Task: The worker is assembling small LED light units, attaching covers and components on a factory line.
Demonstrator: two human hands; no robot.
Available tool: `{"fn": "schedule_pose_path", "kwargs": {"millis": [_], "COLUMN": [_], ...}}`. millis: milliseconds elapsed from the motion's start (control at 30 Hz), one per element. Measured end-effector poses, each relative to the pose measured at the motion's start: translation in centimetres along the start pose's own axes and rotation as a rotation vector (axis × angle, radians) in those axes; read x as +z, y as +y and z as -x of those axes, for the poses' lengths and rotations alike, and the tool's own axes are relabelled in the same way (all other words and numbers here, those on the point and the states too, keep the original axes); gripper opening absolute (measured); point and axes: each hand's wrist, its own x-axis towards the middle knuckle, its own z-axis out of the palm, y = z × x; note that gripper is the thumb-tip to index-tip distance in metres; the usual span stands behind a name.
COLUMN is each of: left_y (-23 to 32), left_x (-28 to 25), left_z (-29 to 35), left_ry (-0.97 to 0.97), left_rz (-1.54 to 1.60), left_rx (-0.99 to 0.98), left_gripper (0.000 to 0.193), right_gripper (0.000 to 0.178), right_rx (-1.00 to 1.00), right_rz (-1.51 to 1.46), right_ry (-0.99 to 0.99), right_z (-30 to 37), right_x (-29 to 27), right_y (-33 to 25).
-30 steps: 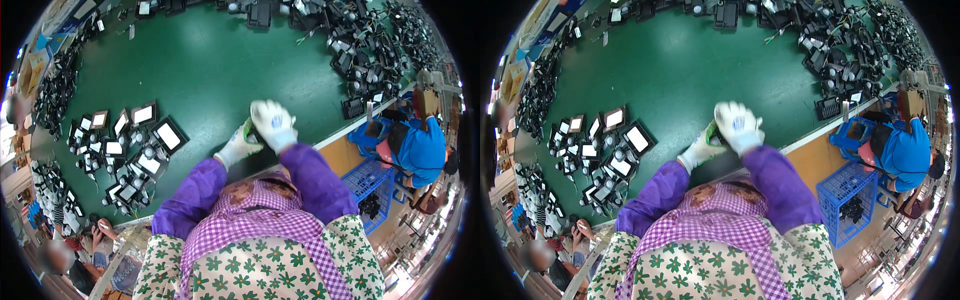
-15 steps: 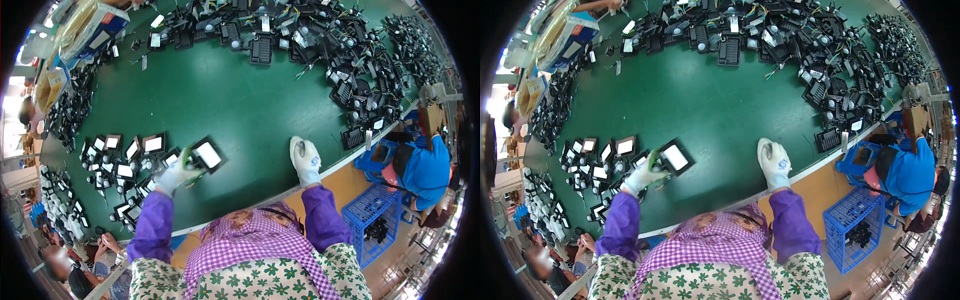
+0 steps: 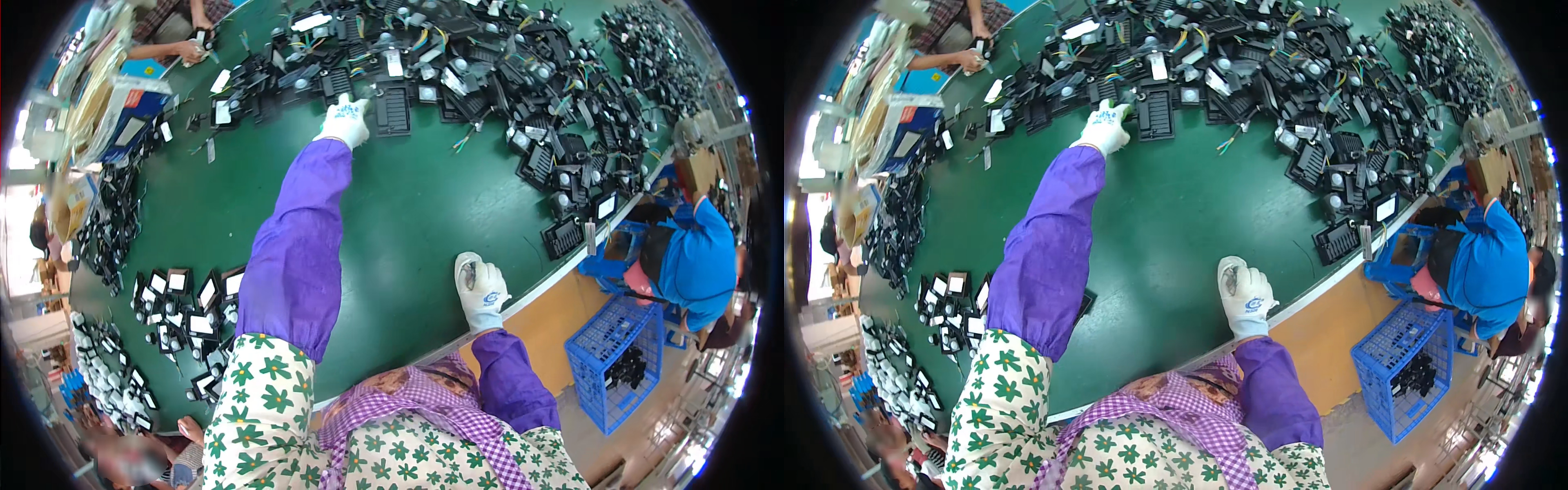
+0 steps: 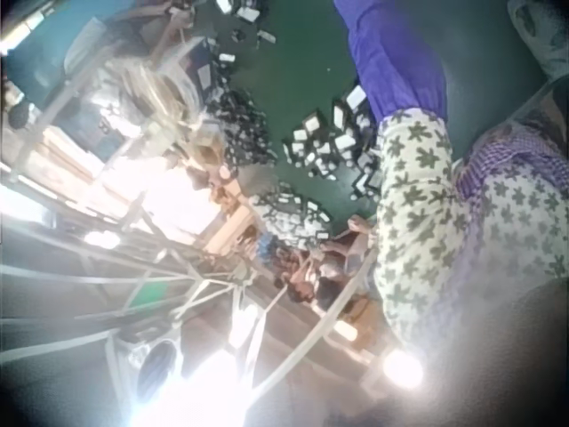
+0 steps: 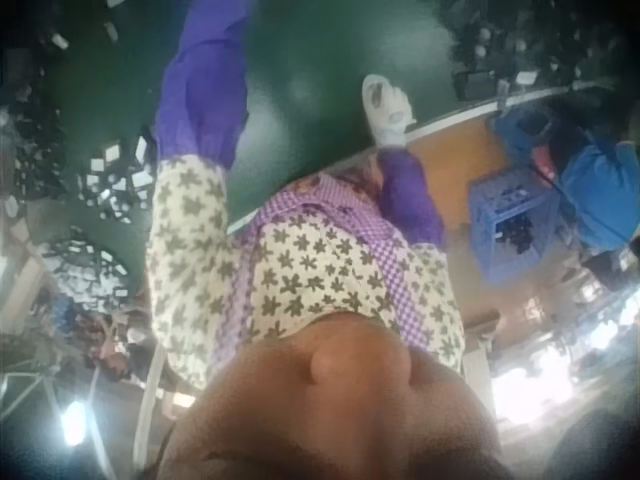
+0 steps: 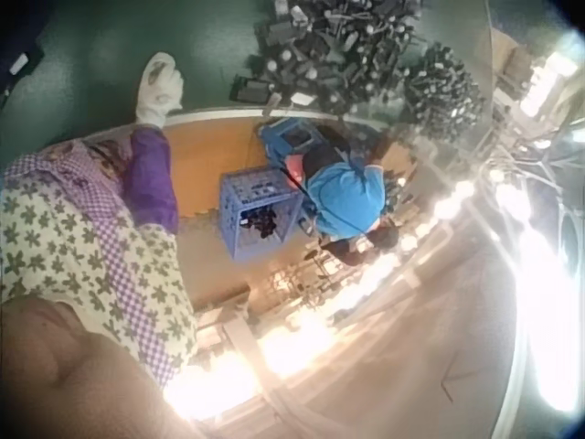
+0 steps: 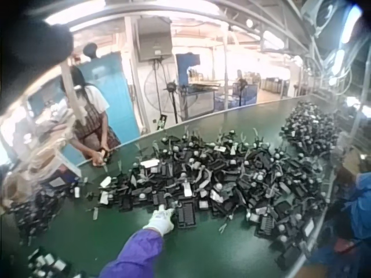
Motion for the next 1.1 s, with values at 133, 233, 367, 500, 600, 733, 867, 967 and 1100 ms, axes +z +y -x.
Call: {"fn": "schedule_pose_path", "kwargs": {"millis": [133, 233, 367, 500, 600, 733, 867, 967, 1100], "left_y": [3.4, 7.4, 10.1, 11.8, 11.8, 9.7, 9.8, 10.1, 13.2], "left_x": [5.0, 8.2, 11.2, 13.9, 15.2, 17.3, 17.8, 15.5, 8.4], "left_z": [5.1, 14.8, 25.4, 29.8, 30.7, 34.7, 35.6, 33.3, 31.7], "left_ry": [0.066, 0.074, -0.134, -0.163, -0.058, 0.250, 0.220, 0.021, -0.203], "left_rz": [0.163, 0.355, 0.384, 0.349, 0.278, 0.124, 0.053, -0.019, 0.062], "left_rx": [0.219, 0.339, 0.318, 0.378, 0.445, 0.632, 0.586, 0.688, 0.704], "left_gripper": [0.055, 0.052, 0.051, 0.050, 0.053, 0.062, 0.064, 0.058, 0.042], "right_gripper": [0.021, 0.017, 0.020, 0.024, 0.024, 0.024, 0.029, 0.030, 0.036], "right_rx": [-0.002, 0.140, 0.397, 0.270, 0.235, 0.223, 0.240, 0.377, 0.696], "right_rz": [-0.016, -0.187, -0.335, -0.044, 0.052, 0.079, 0.033, -0.220, -0.603], "right_ry": [-0.017, 0.011, 0.042, -0.192, -0.202, -0.211, -0.203, -0.207, -0.033], "right_z": [0.7, 0.5, -2.0, -4.4, -4.2, -4.2, -4.1, -3.8, -2.7], "right_x": [-0.2, -0.6, -2.5, -3.0, -1.7, -2.1, -2.1, -3.1, -5.9], "right_y": [0.5, 0.9, 0.4, -0.1, 0.0, -1.1, -1.3, -0.3, 1.8]}}
